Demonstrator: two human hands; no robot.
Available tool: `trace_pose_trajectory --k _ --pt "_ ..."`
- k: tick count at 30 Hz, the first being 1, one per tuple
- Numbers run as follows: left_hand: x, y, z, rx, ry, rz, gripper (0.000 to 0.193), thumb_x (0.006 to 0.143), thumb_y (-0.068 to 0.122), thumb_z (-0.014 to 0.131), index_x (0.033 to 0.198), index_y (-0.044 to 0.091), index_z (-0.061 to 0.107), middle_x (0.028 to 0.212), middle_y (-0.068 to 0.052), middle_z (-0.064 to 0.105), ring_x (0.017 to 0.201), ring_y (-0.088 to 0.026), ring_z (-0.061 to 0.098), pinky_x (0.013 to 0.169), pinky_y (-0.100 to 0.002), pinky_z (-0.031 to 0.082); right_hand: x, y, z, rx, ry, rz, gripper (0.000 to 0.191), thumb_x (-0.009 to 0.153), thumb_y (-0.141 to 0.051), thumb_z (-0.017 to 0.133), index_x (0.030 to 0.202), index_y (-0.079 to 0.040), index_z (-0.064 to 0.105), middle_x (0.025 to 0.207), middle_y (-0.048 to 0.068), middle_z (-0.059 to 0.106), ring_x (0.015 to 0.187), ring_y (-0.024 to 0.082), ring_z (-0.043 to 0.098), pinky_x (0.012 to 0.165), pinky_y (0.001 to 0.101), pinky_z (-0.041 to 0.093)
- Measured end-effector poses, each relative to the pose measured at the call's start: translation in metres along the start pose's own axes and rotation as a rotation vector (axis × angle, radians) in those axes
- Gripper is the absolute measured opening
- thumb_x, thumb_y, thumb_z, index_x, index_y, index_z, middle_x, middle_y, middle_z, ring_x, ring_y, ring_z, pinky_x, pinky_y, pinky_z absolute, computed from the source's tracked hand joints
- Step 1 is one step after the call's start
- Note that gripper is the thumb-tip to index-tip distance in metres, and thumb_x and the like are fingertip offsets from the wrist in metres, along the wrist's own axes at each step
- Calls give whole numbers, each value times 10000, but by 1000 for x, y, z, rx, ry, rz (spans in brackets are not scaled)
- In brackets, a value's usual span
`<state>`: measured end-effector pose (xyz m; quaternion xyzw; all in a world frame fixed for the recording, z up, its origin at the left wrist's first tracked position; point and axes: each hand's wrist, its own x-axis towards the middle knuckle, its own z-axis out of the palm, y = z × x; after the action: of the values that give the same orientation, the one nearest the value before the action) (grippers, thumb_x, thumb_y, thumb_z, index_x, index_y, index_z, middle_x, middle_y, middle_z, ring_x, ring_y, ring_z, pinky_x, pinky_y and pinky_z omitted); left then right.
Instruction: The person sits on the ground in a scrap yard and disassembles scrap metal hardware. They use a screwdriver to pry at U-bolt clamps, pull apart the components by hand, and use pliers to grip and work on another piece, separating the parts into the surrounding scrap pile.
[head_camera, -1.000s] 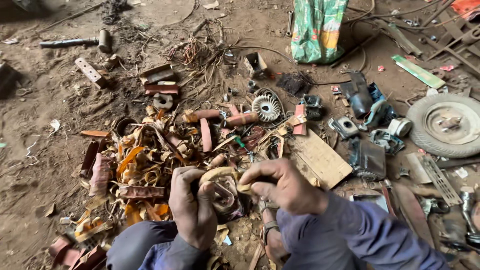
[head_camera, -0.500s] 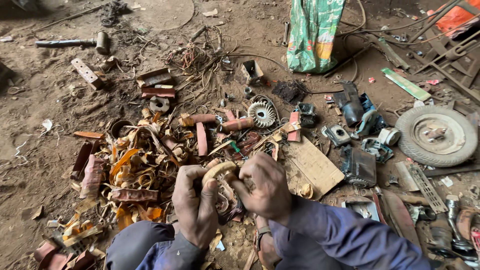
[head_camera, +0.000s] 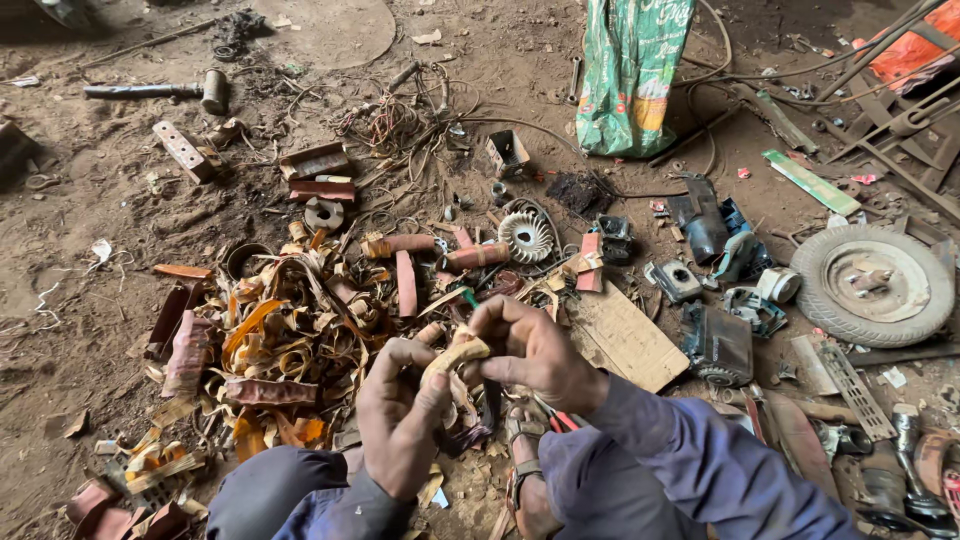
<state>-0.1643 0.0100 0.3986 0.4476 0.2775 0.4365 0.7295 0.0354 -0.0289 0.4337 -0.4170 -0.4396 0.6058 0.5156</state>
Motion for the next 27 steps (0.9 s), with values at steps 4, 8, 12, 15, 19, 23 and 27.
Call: trace_pose_trajectory --k 4,8,12,15,19,23,27 --pt "13 7 -3 -255 -86 -251 301 929 211 637 1147 10 581 916 -96 747 642 -98 580 526 -227 489 -7 -3 4 -163 -116 -166 269 973 25 691 1194 2 539 1265 140 704 1187 205 693 1079 355 576" --pt "16 6 -3 -154 -127 -553 263 948 159 620 1138 -20 651 858 -37 668 670 -97 639 548 -318 607 -13 -3 13 -467 -121 -89 426 873 -85 761 1190 -49 479 1106 45 611 1117 144 664 980 297 568" --pt "20 1 -6 -2 -170 -388 121 935 41 698 1033 -28 722 805 -41 675 596 -82 575 519 -248 508 -19 -3 14 -741 -75 -300 517 809 -137 883 1083 -48 453 1068 67 628 968 134 645 867 290 551" --pt "20 4 -6 -52 -117 -276 88 902 6 706 978 -37 709 786 -50 684 620 -107 622 534 -265 531 -20 2 10 -614 -19 -184 510 789 -165 909 1017 -51 468 965 45 648 871 115 643 771 278 557" --pt "9 18 0 766 -31 610 190 777 6 755 962 21 712 825 -61 679 727 -145 702 615 -277 540 -11 16 0 -620 64 -164 360 789 -115 878 970 -28 580 891 50 662 824 113 644 746 273 566" --pt "0 24 8 816 -73 766 194 794 -16 756 965 11 669 907 -106 662 787 -208 665 636 -325 535 -2 22 -12 -122 95 14 267 846 -78 823 1025 -5 640 921 60 703 822 102 673 752 260 588" --pt "2 17 6 1042 -128 740 140 803 -3 764 921 12 689 852 -84 647 716 -192 636 571 -325 524 -6 10 -10 123 76 31 248 891 -42 782 1079 18 631 909 90 697 780 126 653 701 270 562"
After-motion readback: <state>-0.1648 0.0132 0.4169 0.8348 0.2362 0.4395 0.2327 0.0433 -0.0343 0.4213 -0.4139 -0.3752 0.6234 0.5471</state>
